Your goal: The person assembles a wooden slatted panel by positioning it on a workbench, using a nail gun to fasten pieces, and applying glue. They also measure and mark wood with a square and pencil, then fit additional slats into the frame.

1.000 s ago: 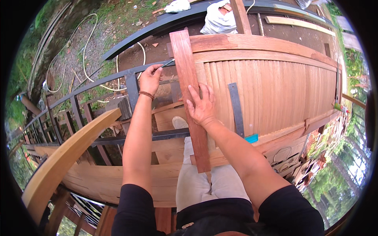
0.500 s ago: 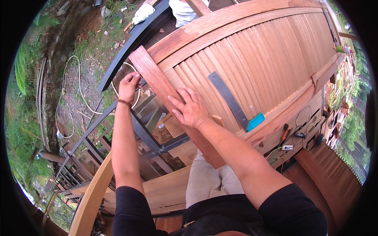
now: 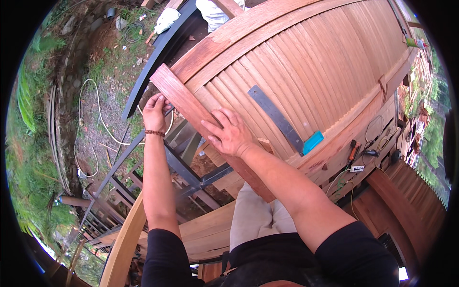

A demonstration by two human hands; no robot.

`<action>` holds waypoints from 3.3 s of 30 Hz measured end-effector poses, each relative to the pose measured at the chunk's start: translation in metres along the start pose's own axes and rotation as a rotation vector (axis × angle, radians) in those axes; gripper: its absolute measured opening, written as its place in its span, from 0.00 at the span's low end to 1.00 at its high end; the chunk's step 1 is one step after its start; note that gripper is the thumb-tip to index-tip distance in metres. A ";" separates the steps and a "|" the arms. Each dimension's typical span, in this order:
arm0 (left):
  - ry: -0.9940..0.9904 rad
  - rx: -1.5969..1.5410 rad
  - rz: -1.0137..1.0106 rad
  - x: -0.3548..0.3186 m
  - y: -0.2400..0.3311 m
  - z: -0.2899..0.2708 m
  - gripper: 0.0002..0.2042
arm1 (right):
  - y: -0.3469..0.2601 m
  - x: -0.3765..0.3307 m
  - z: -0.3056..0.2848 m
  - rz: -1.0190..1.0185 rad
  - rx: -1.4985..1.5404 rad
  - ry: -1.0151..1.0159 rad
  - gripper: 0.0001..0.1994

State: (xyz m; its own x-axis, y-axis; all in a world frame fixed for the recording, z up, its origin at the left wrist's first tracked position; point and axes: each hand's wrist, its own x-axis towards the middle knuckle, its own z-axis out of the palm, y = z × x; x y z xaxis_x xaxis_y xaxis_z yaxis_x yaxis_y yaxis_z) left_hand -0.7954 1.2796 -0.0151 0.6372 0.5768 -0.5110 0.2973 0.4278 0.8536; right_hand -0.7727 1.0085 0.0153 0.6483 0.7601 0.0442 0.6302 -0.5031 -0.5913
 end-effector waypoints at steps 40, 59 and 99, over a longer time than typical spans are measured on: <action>-0.242 -0.274 -0.196 0.039 -0.006 -0.017 0.07 | -0.003 0.003 -0.004 -0.017 -0.002 0.052 0.23; -0.266 -0.209 -0.242 0.041 0.008 -0.012 0.04 | -0.002 0.003 -0.005 -0.011 0.017 0.056 0.23; 0.186 -0.605 -0.130 0.023 -0.049 -0.057 0.07 | -0.006 0.007 -0.004 -0.066 -0.060 0.059 0.24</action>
State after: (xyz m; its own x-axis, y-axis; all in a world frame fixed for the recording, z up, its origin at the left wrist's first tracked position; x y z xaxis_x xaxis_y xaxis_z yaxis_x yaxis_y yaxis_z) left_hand -0.8363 1.3119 -0.0743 0.4733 0.5816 -0.6616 -0.1241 0.7876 0.6035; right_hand -0.7702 1.0149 0.0222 0.6279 0.7674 0.1300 0.6955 -0.4782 -0.5363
